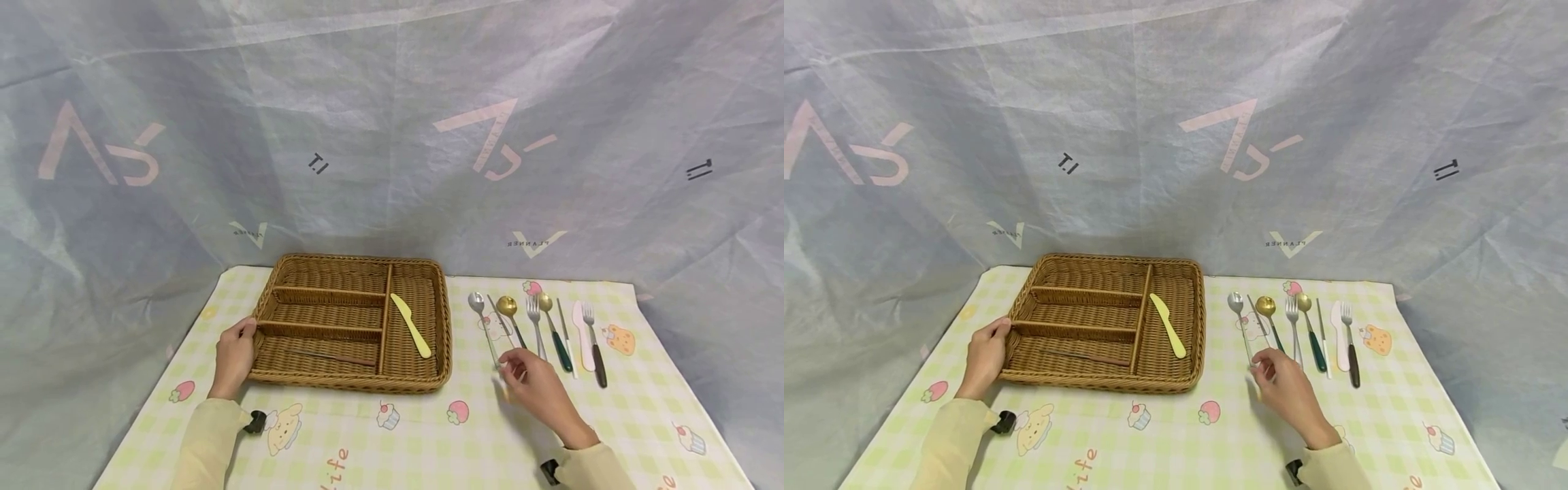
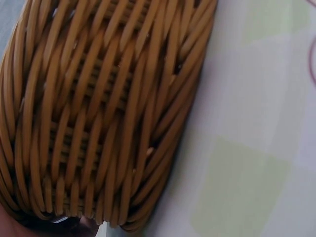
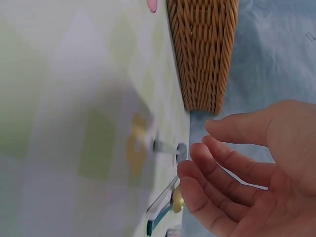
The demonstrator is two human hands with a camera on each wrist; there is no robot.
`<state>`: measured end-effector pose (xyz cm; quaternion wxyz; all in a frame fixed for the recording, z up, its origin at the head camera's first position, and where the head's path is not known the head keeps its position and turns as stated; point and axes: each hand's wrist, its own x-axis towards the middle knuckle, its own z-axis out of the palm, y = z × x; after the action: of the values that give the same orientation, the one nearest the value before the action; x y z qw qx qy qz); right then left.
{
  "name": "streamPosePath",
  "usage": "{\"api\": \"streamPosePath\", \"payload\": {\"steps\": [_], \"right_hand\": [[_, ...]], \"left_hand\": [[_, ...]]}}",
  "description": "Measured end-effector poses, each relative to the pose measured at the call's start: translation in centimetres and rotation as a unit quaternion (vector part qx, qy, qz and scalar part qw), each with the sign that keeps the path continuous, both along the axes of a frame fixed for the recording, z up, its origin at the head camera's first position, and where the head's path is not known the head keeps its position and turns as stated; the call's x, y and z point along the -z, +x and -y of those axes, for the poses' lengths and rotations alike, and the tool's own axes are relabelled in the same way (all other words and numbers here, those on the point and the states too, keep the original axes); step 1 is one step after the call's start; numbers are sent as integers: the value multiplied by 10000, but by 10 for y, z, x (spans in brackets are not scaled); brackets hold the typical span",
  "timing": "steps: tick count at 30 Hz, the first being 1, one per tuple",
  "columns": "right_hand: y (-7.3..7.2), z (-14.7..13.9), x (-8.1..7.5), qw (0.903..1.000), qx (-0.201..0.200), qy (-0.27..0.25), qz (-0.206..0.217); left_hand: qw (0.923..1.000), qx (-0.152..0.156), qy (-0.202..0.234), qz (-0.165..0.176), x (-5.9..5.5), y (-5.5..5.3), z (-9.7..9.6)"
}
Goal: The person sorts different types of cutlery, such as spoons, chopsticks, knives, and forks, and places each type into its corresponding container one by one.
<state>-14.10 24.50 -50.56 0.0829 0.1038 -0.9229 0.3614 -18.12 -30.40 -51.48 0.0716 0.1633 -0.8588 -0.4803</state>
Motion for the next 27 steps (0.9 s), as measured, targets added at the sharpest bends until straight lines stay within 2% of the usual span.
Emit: {"api": "streamPosePath", "payload": {"steps": [4, 17, 23, 27], "right_hand": [[4, -5, 2, 9999, 105, 44, 94], [15, -22, 10, 9991, 404, 139, 15], [17, -35, 11, 9970, 620, 265, 368], [18, -43, 11, 9960, 684, 367, 443]], "left_hand": [[10000, 32, 14, 41, -2, 0, 0], [10000, 36, 56, 23, -2, 0, 0], [10000, 60, 4, 56, -3, 0, 0], [9999, 59, 29, 123, -2, 1, 0]]}}
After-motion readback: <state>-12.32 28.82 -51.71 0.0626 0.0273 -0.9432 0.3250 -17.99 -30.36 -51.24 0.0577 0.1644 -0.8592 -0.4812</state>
